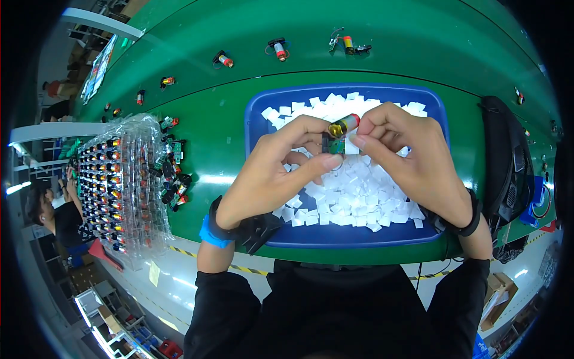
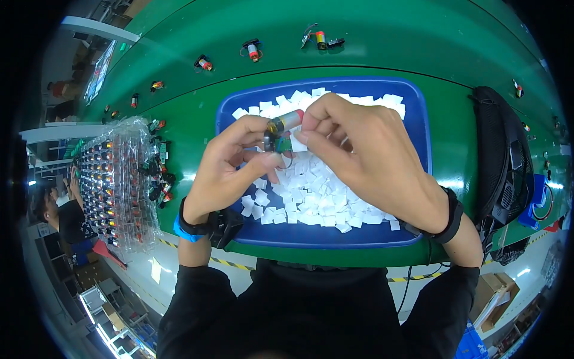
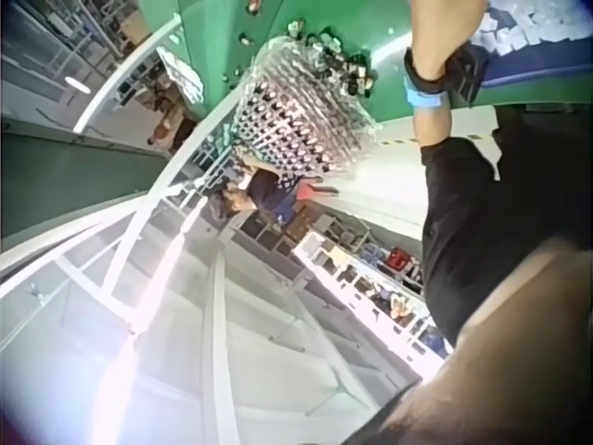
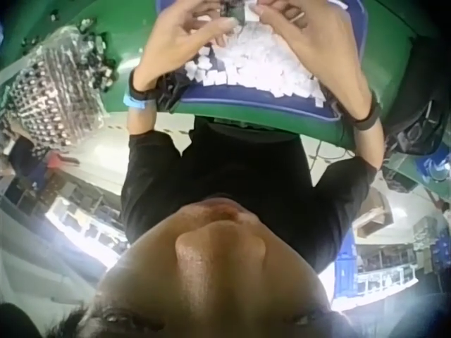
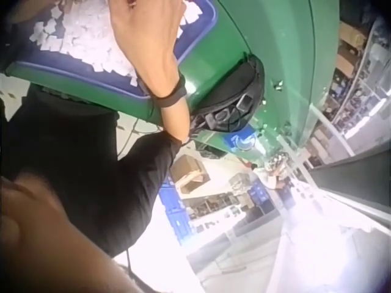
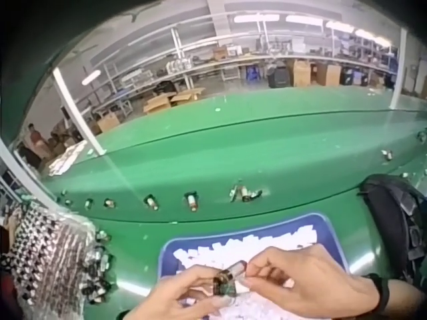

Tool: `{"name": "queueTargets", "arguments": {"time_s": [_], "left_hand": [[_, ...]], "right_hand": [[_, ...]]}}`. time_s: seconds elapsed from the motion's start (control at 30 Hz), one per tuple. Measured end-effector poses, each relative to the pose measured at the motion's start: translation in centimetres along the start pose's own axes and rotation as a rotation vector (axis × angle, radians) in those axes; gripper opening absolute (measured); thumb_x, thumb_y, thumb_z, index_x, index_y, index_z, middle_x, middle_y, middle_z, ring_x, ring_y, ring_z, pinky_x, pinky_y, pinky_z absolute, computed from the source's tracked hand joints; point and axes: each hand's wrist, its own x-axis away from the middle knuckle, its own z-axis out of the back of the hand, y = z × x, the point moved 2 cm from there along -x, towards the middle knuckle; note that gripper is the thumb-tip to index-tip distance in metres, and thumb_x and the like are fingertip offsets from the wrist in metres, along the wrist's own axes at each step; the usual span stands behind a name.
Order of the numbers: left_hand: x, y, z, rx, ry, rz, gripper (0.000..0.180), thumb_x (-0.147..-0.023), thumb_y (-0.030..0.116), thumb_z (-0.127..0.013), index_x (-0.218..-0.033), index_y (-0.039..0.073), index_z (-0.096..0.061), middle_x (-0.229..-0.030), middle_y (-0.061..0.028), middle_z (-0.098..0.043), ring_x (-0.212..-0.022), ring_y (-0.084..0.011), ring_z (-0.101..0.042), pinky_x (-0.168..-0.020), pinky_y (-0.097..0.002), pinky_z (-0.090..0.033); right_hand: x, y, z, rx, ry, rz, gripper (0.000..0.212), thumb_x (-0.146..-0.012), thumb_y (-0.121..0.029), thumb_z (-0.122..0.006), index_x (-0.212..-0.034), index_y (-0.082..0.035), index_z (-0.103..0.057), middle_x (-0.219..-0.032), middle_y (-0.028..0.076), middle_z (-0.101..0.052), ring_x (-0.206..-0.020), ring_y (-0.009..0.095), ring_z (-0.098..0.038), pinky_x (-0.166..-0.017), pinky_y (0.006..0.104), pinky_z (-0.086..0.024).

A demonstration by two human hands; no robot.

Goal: The person assembles electronic components by hand, fitting a battery and a circuit board together before placing the finished units onto a green conveyor belt.

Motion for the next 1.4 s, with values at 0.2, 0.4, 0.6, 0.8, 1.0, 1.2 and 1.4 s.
{"name": "queueTargets", "arguments": {"time_s": [0.2,0.4,0.6,0.8,1.0,1.2,1.4], "left_hand": [[0.1,-0.1,0.0,0.063,0.053,0.107,0.024,-0.097,0.011,-0.062,-0.116,-0.001,-0.055,-0.090,-0.0063,-0.061,-0.080,-0.0113,-0.064,-0.060,-0.0250,-0.055],[0.2,-0.2,-0.4,0.067,0.105,0.029,0.020,-0.098,0.012,-0.060,-0.113,-0.001,-0.054,-0.082,-0.0038,-0.057,-0.077,-0.0114,-0.065,-0.059,-0.0239,-0.052],[0.6,-0.2,-0.9,-0.165,0.086,-0.006,0.018,-0.096,0.010,-0.059,-0.110,0.001,-0.053,-0.079,-0.0049,-0.057,-0.069,-0.0120,-0.062,-0.057,-0.0255,-0.049],[1.0,0.4,-1.2,-0.240,0.097,0.143,0.015,-0.093,0.008,-0.056,-0.107,0.002,-0.053,-0.081,-0.0077,-0.057,-0.071,-0.0136,-0.059,-0.062,-0.0288,-0.050],[0.3,-0.6,-0.6,0.239,-0.022,0.144,0.011,-0.093,0.008,-0.054,-0.103,0.003,-0.055,-0.096,-0.0071,-0.060,-0.087,-0.0166,-0.059,-0.079,-0.0299,-0.047],[0.3,-0.1,-1.0,0.673,-0.107,0.411,0.011,-0.096,0.010,-0.056,-0.104,0.003,-0.056,-0.105,-0.0052,-0.062,-0.091,-0.0165,-0.059,-0.082,-0.0285,-0.045],[0.7,-0.3,-1.6,-0.001,0.052,0.038,0.010,-0.099,0.012,-0.055,-0.103,0.003,-0.053,-0.097,-0.0049,-0.063,-0.087,-0.0111,-0.058,-0.073,-0.0272,-0.045]], "right_hand": [[0.1,-1.9,1.6,0.273,-0.057,0.250,0.016,-0.087,-0.003,-0.070,-0.099,0.002,-0.061,-0.099,0.013,-0.067,-0.084,0.021,-0.064,-0.065,0.0273,-0.051],[-0.3,-1.2,1.9,0.400,0.086,0.271,0.019,-0.086,-0.003,-0.069,-0.104,0.001,-0.063,-0.100,0.013,-0.064,-0.087,0.026,-0.061,-0.071,0.0317,-0.052],[-0.1,-0.8,0.2,0.263,0.086,0.342,0.024,-0.082,-0.005,-0.075,-0.103,-0.001,-0.065,-0.090,0.011,-0.064,-0.082,0.025,-0.059,-0.071,0.0332,-0.049],[-0.1,-1.0,0.3,0.137,-0.001,0.295,0.025,-0.072,-0.007,-0.082,-0.092,-0.003,-0.068,-0.088,0.008,-0.065,-0.081,0.023,-0.058,-0.072,0.0342,-0.045],[-0.3,-1.3,0.2,0.219,-0.044,0.379,0.026,-0.065,-0.006,-0.083,-0.087,-0.004,-0.069,-0.087,0.007,-0.064,-0.082,0.024,-0.057,-0.073,0.0354,-0.044],[0.4,-2.5,-0.1,0.243,-0.050,0.482,0.026,-0.064,-0.006,-0.082,-0.086,-0.004,-0.069,-0.091,0.006,-0.065,-0.085,0.026,-0.058,-0.072,0.0356,-0.045],[0.6,-2.6,-0.1,0.292,-0.086,0.495,0.024,-0.064,-0.006,-0.081,-0.086,-0.004,-0.069,-0.095,0.006,-0.067,-0.086,0.026,-0.059,-0.069,0.0358,-0.047]]}}
